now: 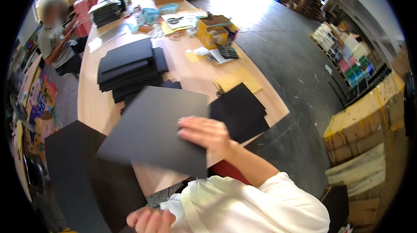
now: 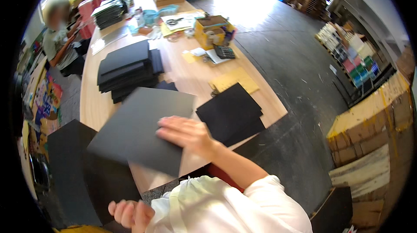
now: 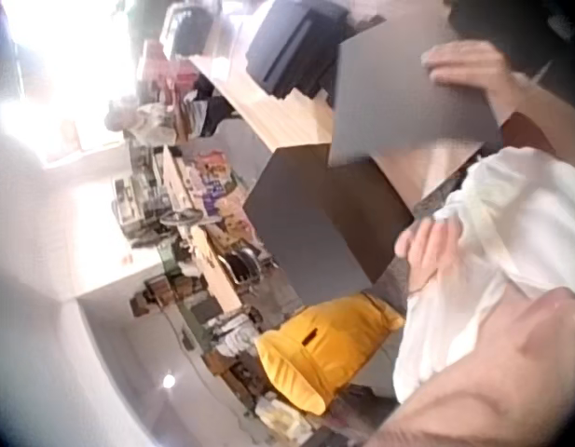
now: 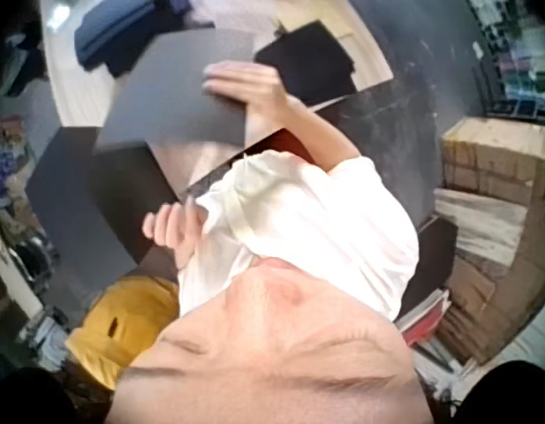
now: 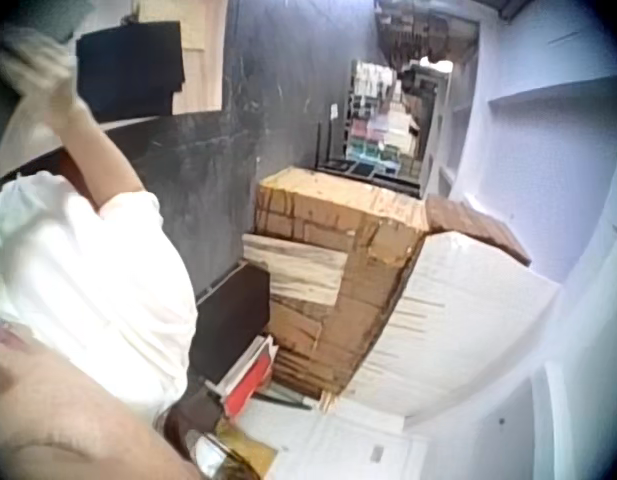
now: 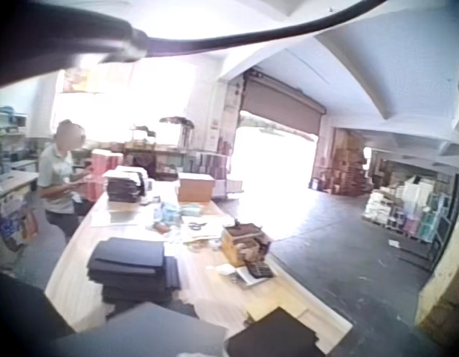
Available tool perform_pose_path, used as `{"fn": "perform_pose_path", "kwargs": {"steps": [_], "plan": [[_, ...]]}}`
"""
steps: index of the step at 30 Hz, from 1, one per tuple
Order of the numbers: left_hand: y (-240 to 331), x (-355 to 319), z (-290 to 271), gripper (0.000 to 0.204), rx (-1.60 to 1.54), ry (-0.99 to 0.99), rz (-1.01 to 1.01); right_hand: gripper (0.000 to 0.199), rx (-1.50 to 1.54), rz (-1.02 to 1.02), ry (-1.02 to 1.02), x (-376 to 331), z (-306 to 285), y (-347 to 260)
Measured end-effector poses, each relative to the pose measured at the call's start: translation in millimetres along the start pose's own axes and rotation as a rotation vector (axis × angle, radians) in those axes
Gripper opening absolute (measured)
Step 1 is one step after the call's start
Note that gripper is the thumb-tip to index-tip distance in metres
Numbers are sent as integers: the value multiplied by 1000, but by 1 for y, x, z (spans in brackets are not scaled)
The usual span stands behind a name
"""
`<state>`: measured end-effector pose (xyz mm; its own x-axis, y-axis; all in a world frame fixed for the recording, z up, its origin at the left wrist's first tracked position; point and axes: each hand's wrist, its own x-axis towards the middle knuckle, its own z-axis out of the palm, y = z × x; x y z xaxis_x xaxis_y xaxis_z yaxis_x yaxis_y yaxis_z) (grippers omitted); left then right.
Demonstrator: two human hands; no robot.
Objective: The person repeatedly picks up a black folder from a pile on a wooden table, lifts it, and places it onto a separate stack. The action is performed one at a time in a repetitive loop throughout the clip.
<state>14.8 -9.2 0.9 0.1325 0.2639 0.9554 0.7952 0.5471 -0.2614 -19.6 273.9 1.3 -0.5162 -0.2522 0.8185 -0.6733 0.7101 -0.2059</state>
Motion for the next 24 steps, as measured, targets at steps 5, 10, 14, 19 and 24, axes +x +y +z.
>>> {"fn": "perform_pose_path", "kwargs": {"steps": [5, 10, 14, 19, 24], "plan": [[10, 5, 24, 21, -164, -482, -370, 47, -232, 716, 101, -98, -113, 37], [9, 1, 56, 25, -290, -542, -429, 52, -526, 745, 143, -116, -162, 55], [3, -1, 79, 24, -322, -606, -489, 68, -642, 568, 186, -119, -152, 79], [6, -13, 112, 20, -385, -655, -638, 56, -616, 441, 38, -152, -112, 133], [26, -38, 148, 17, -478, -729, -709, 48, -440, 514, -643, -259, -75, 162]]}}
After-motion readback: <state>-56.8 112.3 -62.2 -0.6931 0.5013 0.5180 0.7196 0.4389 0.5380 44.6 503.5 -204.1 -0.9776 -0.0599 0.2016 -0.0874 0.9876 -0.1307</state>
